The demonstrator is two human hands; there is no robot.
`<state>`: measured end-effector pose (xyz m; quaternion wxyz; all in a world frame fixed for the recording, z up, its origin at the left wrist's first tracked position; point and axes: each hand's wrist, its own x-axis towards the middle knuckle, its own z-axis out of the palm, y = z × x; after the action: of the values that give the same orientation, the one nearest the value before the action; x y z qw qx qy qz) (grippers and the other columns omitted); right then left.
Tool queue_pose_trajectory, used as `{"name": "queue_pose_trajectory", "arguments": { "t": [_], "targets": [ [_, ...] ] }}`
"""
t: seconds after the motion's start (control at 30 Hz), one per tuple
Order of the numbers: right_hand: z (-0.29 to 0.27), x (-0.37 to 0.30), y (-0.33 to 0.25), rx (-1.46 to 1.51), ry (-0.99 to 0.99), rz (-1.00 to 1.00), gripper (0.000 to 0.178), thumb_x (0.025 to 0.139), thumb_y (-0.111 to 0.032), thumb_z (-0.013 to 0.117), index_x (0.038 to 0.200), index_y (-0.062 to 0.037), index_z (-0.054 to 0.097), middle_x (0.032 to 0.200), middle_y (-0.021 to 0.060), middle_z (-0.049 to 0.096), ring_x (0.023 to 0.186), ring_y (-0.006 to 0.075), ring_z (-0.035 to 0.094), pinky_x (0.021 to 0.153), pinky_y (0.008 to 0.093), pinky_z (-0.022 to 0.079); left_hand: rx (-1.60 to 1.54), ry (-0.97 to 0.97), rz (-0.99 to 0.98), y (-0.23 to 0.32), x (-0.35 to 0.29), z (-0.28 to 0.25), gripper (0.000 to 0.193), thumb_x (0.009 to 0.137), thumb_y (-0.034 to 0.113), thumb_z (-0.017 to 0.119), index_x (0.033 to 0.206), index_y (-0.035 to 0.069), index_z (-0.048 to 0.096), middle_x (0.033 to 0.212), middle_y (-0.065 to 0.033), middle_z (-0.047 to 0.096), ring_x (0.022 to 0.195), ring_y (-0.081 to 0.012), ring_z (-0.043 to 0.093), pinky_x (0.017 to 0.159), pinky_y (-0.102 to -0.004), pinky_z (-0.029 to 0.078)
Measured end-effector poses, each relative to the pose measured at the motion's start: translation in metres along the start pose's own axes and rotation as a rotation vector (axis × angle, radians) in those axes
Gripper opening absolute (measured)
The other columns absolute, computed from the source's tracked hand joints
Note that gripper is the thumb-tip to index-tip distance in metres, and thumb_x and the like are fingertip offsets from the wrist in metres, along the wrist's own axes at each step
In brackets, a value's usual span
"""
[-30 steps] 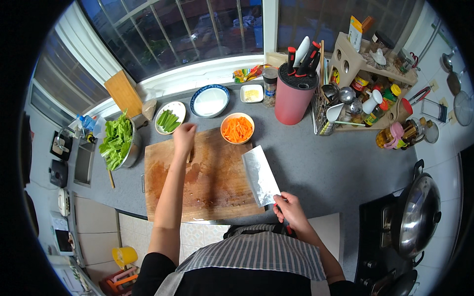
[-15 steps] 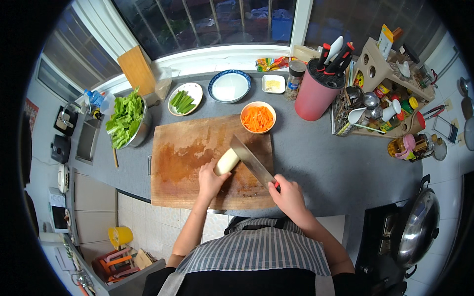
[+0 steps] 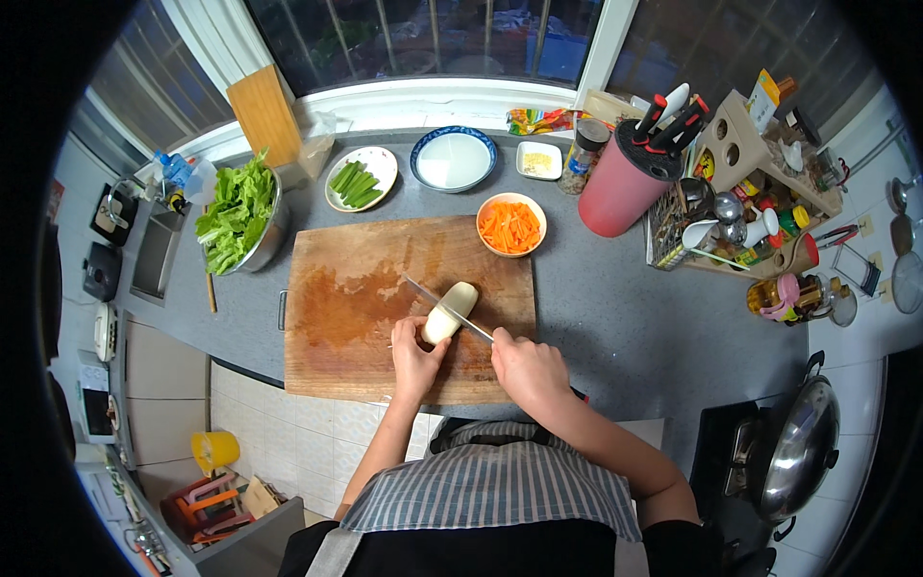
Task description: The person slices a carrot into thin strips on a wooden cutting board, then transfers the pieces into a small bowl. Next, the person slices a white root vegetable into thin strips on the same board.
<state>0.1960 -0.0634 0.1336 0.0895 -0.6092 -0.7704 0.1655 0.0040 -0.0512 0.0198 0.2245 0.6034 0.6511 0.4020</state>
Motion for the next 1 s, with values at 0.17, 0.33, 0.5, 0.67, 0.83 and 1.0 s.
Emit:
{"name": "queue_pose_trajectory", "arguments": {
  "t": [0.17, 0.33, 0.5, 0.67, 0.83, 1.0],
  "targets": [
    [-0.007, 0.005, -0.003, -0.076, 0.0, -0.052, 0.014, 0.091, -0.02, 0.051, 0.087, -0.006, 0.051, 0.064, 0.0143, 0.062, 0.054, 0.0331, 0.062, 0.05, 0.0448, 0.051, 0.022, 0.007, 0.017, 0.004, 0.002, -0.004, 0.046, 0.063, 0.006, 0.08, 0.1, 0.001, 0.054, 0.099, -0.0154, 0.055, 0.096, -0.0352, 0.051, 0.084, -0.0412, 0.043],
    [-0.006, 0.01, -0.001, -0.051, -0.026, -0.037, 0.015, 0.091, -0.02, 0.051, 0.086, -0.0055, 0.051, 0.06, 0.0142, 0.061, 0.053, 0.0339, 0.062, 0.049, 0.0456, 0.051, 0.008, -0.001, 0.014, 0.004, 0.004, -0.005, 0.044, 0.064, 0.007, 0.08, 0.1, 0.001, 0.054, 0.098, -0.0157, 0.055, 0.095, -0.0357, 0.05, 0.083, -0.0412, 0.043],
    [-0.017, 0.017, -0.013, -0.067, -0.13, 0.007, 0.016, 0.092, -0.02, 0.05, 0.085, -0.0056, 0.05, 0.058, 0.0153, 0.061, 0.054, 0.0343, 0.063, 0.05, 0.046, 0.051, 0.041, -0.02, 0.004, 0.008, 0.006, -0.008, 0.042, 0.064, 0.007, 0.079, 0.098, 0.0, 0.055, 0.097, -0.0161, 0.054, 0.093, -0.0357, 0.05, 0.081, -0.0414, 0.044],
    [-0.019, 0.026, -0.015, -0.071, -0.181, -0.008, 0.016, 0.093, -0.02, 0.05, 0.085, -0.0051, 0.05, 0.058, 0.0157, 0.061, 0.054, 0.0343, 0.063, 0.051, 0.0457, 0.051, 0.048, -0.031, 0.001, 0.008, 0.01, -0.009, 0.04, 0.063, 0.007, 0.078, 0.095, 0.0, 0.056, 0.09, -0.0152, 0.053, 0.091, -0.0343, 0.05, 0.081, -0.0408, 0.043],
    [-0.024, 0.034, -0.02, -0.099, -0.253, -0.009, 0.017, 0.092, -0.019, 0.05, 0.085, -0.0044, 0.051, 0.059, 0.0166, 0.062, 0.057, 0.0346, 0.064, 0.052, 0.046, 0.051, 0.024, -0.051, -0.025, 0.005, 0.012, -0.011, 0.036, 0.063, 0.007, 0.078, 0.093, 0.0, 0.058, 0.09, -0.0142, 0.054, 0.089, -0.0337, 0.05, 0.08, -0.0406, 0.043],
    [-0.026, 0.04, -0.021, -0.079, -0.336, 0.026, 0.017, 0.091, -0.02, 0.051, 0.085, -0.0046, 0.051, 0.062, 0.0175, 0.062, 0.06, 0.0365, 0.064, 0.056, 0.0473, 0.051, 0.027, -0.063, -0.004, 0.006, 0.016, -0.013, 0.038, 0.063, 0.008, 0.078, 0.094, -0.001, 0.057, 0.09, -0.0158, 0.054, 0.087, -0.0354, 0.051, 0.077, -0.0417, 0.044]
  ]
}}
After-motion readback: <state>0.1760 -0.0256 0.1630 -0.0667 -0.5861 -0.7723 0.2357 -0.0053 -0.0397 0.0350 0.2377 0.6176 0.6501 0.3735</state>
